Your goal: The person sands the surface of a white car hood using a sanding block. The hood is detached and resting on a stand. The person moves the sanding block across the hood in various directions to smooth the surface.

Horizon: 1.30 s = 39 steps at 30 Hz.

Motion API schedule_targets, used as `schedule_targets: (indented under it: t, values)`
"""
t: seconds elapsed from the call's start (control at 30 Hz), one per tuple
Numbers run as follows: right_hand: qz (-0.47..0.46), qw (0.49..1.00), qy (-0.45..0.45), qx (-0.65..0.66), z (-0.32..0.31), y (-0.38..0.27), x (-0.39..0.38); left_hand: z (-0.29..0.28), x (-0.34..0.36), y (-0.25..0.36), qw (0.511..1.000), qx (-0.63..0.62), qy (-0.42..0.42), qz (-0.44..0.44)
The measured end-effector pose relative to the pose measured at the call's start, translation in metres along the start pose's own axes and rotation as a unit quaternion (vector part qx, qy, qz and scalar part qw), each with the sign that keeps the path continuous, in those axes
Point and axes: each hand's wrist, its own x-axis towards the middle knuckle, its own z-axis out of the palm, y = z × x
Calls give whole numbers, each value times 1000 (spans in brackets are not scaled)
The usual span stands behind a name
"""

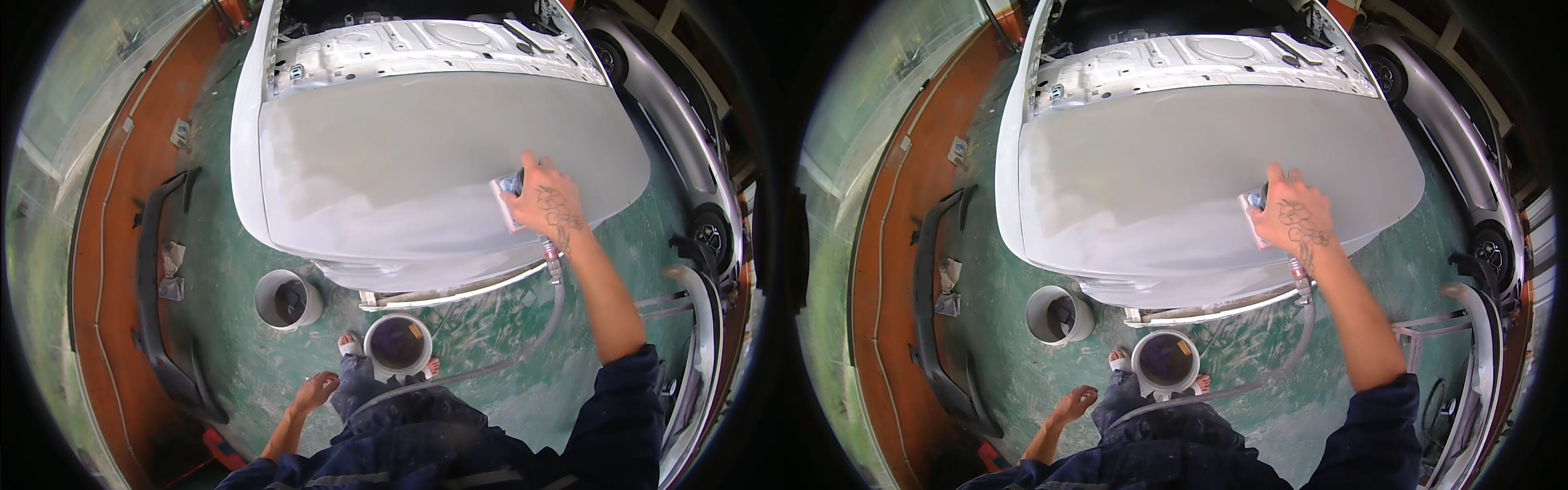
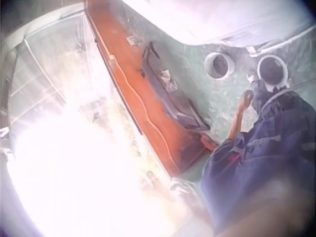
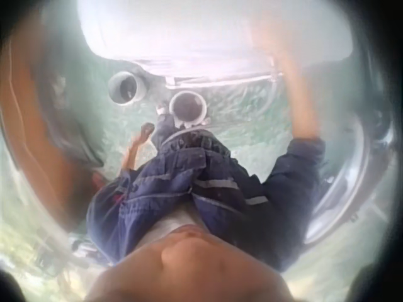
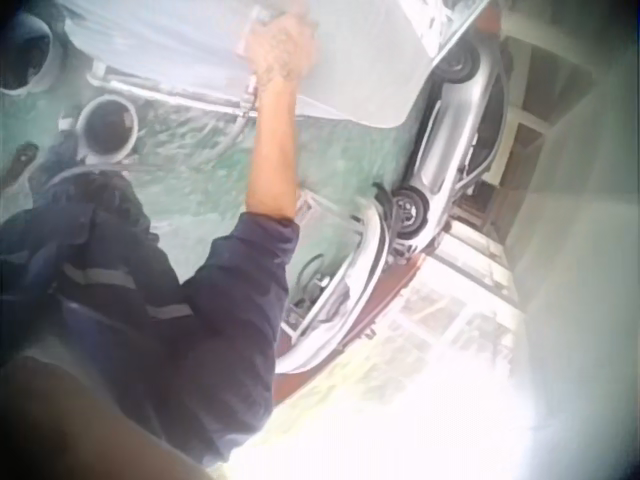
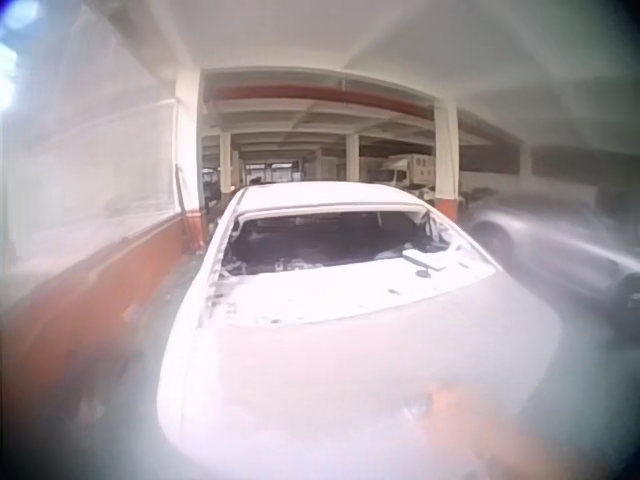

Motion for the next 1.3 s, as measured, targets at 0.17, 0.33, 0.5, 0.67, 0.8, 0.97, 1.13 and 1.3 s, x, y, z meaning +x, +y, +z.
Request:
schedule_targets:
  t: [0.17, 0.33, 0.5, 0.67, 0.8, 0.97, 1.13, 1.3]
  values:
    - [8, 998, 7, 67, 6, -46, -25, -22, -17, 122, 978, -127, -151, 67]
    - [-37, 991, 16, 129, 25, -139, -45, -46, 0, 158, 953, -135, -218, 160]
    - [-102, 985, 65, 120, 54, -226, -57, -57, 27, 196, 879, -139, -338, 307]
    - [-81, 990, 47, 107, 50, -209, -59, -34, 38, 209, 834, -112, -437, 318]
    - [8, 995, 45, 84, 26, -135, -55, -27, 46, 176, 849, 34, -378, 367]
    - [154, 988, 27, -4, 7, -43, -49, -25, 86, 101, 911, 184, -233, 287]
    - [109, 993, 47, -9, 15, -71, -45, -32, 97, 67, 921, 232, -200, 241]
    - [2, 997, 55, 51, 33, -180, -49, -35, 105, 61, 912, 266, -163, 266]
